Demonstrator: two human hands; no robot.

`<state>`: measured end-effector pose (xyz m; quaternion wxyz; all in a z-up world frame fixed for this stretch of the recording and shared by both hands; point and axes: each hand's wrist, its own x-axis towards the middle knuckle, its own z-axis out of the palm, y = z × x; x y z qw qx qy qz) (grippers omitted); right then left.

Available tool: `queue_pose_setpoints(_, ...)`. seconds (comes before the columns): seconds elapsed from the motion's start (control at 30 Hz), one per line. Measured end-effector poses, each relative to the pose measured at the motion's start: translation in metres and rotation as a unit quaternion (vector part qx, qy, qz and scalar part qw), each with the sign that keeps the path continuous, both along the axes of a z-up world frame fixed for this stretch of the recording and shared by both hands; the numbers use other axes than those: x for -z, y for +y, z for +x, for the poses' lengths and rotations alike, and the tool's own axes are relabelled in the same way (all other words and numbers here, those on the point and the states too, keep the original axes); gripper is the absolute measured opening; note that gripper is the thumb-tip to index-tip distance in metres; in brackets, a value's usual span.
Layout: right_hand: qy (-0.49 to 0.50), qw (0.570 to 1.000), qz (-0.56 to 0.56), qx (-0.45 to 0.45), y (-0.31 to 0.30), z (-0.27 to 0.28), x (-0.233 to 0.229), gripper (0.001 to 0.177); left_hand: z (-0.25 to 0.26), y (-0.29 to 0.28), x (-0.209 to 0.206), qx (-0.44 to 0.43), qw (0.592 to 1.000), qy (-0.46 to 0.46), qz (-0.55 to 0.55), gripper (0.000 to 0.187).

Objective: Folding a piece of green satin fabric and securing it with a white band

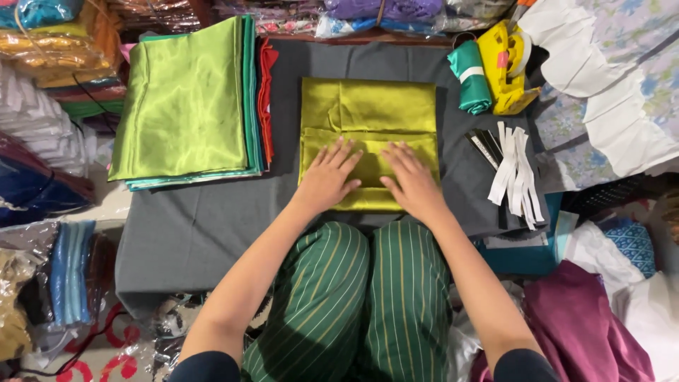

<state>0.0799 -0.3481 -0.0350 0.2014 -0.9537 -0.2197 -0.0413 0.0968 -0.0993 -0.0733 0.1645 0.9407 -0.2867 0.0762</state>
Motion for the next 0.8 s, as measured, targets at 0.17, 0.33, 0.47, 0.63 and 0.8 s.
queue_pose_setpoints(0.17, 0.133, 0.988, -0.073, 0.009, -0.012, 0.014, 0.022, 0.060, 0.006, 0.006, 0.023, -0.054, 0.995, 0.010, 0.081, 0.073)
queue_pose_setpoints(0.33, 0.110, 0.988, -0.090, 0.052, -0.024, 0.010, 0.027, 0.057, 0.004, 0.033, 0.025, -0.076, 0.994, 0.033, 0.072, 0.069)
queue_pose_setpoints(0.47, 0.061, 0.996, 0.007, 0.067, -0.046, 0.011, 0.028, 0.049, 0.013, 0.051, 0.032, -0.054, 0.994, 0.067, 0.068, 0.064)
queue_pose_setpoints(0.63, 0.079, 0.996, -0.034, 0.017, -0.092, -0.002, 0.029, 0.061, 0.007, 0.084, 0.025, 0.034, 0.997, 0.059, 0.030, 0.063)
queue_pose_setpoints(0.8, 0.087, 0.989, -0.109, -0.053, -0.093, -0.034, -0.006, 0.078, -0.023, 0.099, 0.009, 0.116, 0.987, 0.079, 0.081, 0.124)
